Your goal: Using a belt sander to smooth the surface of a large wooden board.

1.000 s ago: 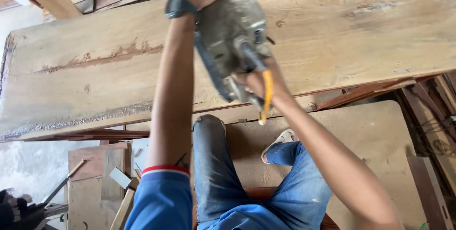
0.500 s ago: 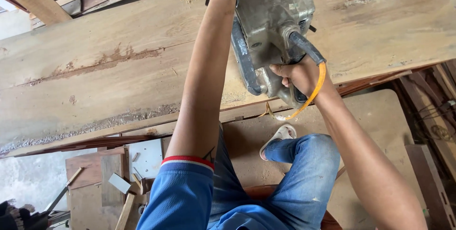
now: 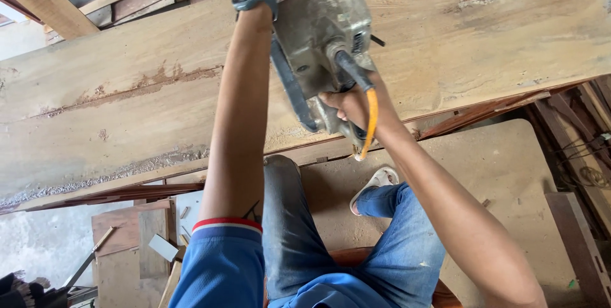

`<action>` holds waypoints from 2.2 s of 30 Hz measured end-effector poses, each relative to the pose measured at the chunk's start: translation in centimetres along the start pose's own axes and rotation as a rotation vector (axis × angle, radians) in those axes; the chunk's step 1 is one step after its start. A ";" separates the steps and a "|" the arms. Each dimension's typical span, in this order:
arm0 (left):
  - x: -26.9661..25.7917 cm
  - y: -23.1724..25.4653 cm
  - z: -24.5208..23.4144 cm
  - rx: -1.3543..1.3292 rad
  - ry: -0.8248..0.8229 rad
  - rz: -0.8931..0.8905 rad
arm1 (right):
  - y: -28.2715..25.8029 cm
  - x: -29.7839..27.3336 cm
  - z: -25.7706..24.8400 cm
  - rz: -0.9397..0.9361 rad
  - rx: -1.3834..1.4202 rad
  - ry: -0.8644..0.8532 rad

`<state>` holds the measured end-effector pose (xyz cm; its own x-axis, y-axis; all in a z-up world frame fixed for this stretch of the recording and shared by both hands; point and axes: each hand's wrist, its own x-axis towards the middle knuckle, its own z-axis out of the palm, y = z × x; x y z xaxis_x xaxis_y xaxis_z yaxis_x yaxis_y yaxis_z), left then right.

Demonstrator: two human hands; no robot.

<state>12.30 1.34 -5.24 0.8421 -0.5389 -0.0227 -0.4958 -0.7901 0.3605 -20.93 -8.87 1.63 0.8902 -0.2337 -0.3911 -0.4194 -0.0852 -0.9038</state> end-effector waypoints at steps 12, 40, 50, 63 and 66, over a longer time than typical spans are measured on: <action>-6.3 -11.1 -2.6 -0.026 0.028 0.022 | 0.5 1.7 7.3 -0.173 -0.373 -0.112; -13.0 -8.4 -1.7 -0.187 0.171 -0.168 | -2.3 10.0 -7.0 -0.140 -0.664 -0.365; -11.7 5.5 0.7 -0.434 -0.070 -0.157 | 11.5 30.2 -33.6 -0.083 -0.580 -0.471; -13.3 0.8 -1.1 -0.602 0.067 -0.327 | 1.4 24.8 -19.4 -0.310 -0.657 -0.537; -13.8 -3.2 -1.4 -0.512 0.146 -0.282 | -1.2 22.2 -14.3 -0.341 -0.585 -0.518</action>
<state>2.55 11.70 -4.73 0.9647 -0.2547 -0.0675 -0.1145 -0.6360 0.7631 -3.19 -27.80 -3.52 0.8938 0.3557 -0.2730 -0.0116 -0.5903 -0.8071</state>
